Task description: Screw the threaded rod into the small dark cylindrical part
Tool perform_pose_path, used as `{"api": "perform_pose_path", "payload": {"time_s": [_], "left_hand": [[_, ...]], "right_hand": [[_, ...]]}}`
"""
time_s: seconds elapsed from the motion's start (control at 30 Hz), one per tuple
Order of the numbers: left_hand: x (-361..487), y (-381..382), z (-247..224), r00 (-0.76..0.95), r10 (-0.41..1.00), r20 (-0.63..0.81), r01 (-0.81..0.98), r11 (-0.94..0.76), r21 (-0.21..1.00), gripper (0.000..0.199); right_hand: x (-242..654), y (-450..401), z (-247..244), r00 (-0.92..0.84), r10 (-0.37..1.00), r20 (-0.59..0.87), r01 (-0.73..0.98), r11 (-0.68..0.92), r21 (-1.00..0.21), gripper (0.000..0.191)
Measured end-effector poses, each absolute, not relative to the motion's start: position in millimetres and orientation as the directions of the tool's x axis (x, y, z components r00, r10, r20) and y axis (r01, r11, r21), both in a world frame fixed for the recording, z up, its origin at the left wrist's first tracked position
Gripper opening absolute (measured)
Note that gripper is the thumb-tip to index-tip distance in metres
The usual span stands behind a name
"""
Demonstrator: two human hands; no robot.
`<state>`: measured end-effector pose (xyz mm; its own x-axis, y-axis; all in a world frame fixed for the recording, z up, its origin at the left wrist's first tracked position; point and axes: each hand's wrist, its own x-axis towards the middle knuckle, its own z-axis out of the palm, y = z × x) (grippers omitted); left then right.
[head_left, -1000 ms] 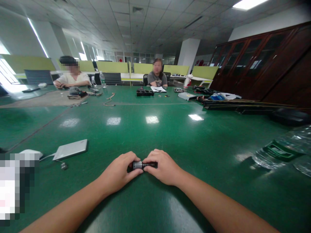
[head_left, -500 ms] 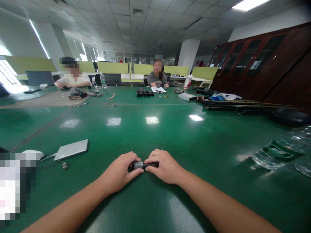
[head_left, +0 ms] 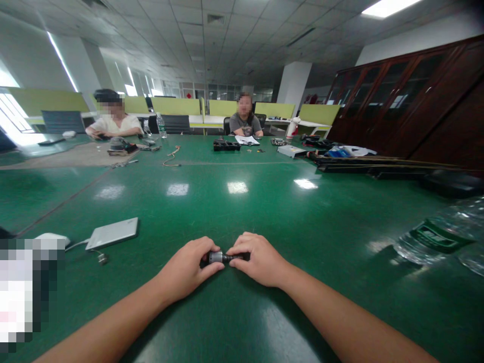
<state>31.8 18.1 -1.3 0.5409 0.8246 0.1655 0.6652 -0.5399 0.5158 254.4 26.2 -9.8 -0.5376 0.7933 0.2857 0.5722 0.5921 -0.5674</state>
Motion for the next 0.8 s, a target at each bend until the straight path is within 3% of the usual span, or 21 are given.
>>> {"api": "perform_pose_path", "payload": {"time_s": [0.63,0.8], "left_hand": [[27,21,-5,0.526,0.829,0.19,0.672,-0.542,0.505,0.019],[28,21,-3,0.505,0.848,0.163,0.685,-0.509,0.521,0.017]], "right_hand": [[261,27,-7,-0.508,0.815,0.278,0.593,0.566,-0.573,0.011],[267,30,-7,-0.41,0.88,0.239,0.674,0.469,-0.571,0.013]]}}
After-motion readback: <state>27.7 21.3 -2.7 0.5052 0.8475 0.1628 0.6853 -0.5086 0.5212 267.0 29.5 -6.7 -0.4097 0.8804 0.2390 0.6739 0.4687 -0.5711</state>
